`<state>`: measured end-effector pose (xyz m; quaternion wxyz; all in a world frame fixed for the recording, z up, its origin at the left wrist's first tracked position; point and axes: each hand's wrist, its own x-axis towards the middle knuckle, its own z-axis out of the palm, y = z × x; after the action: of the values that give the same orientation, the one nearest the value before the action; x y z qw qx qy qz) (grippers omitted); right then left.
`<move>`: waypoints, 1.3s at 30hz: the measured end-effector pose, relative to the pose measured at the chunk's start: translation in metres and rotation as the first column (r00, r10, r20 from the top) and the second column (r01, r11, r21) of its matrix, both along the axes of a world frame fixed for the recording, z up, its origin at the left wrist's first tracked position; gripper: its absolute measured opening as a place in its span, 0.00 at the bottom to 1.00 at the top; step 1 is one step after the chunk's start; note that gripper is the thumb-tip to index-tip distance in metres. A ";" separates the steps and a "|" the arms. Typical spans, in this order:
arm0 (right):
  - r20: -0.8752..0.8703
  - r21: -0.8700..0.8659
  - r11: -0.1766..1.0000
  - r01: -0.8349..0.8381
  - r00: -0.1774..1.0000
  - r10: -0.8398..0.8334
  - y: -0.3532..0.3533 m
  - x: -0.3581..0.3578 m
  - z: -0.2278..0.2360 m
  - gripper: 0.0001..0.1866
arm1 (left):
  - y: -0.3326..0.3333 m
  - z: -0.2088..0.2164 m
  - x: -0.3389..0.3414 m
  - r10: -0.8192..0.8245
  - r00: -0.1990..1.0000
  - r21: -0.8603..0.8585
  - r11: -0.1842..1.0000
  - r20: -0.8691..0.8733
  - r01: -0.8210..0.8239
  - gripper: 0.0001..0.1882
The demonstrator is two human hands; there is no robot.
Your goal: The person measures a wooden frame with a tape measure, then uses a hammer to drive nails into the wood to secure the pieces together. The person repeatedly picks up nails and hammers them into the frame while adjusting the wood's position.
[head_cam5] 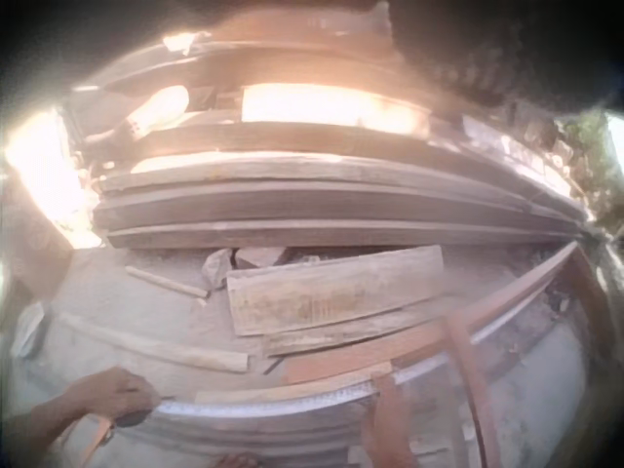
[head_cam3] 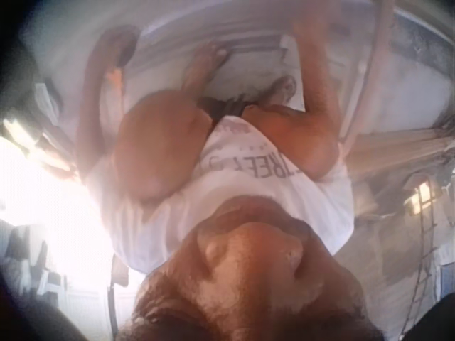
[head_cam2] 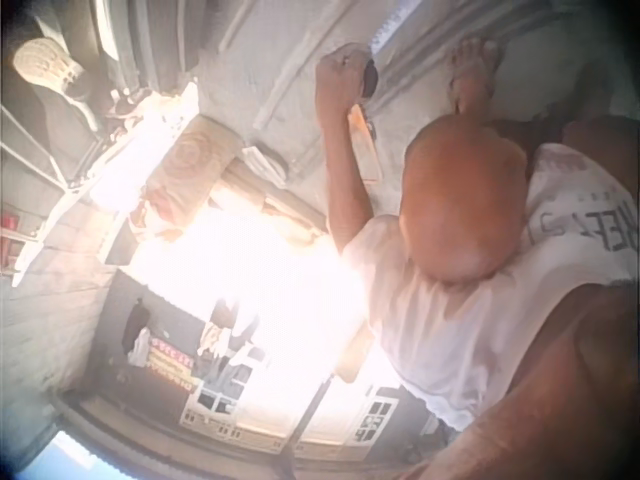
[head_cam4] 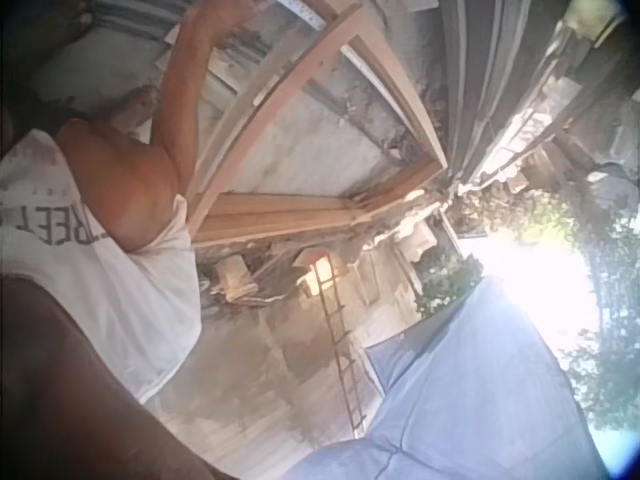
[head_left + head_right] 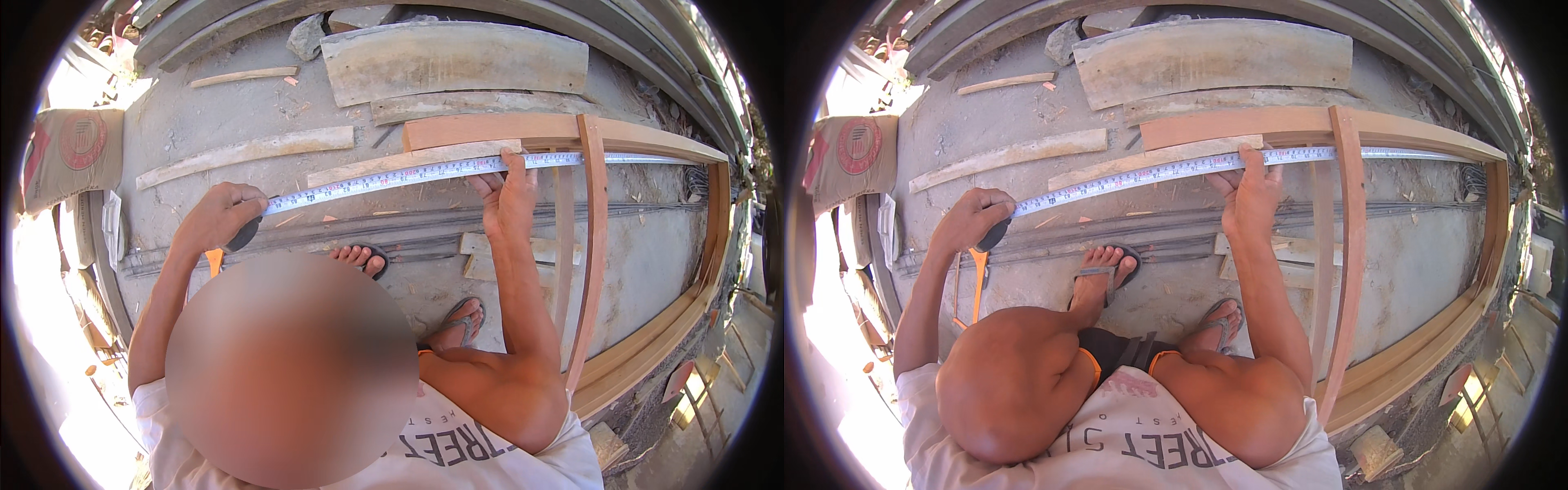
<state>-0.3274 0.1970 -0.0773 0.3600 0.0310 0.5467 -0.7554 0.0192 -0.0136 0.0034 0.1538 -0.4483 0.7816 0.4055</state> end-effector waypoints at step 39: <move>0.156 -0.056 0.998 0.017 0.988 -0.009 0.000 -0.008 0.002 0.29 | 0.024 -0.022 -0.019 0.084 0.995 0.239 0.969 -0.061 -0.067 0.16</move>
<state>-0.3358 0.1974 -0.0750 0.3973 0.0830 0.4950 -0.7683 -0.0003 0.0104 -0.0189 0.1630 -0.4416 0.7152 0.5166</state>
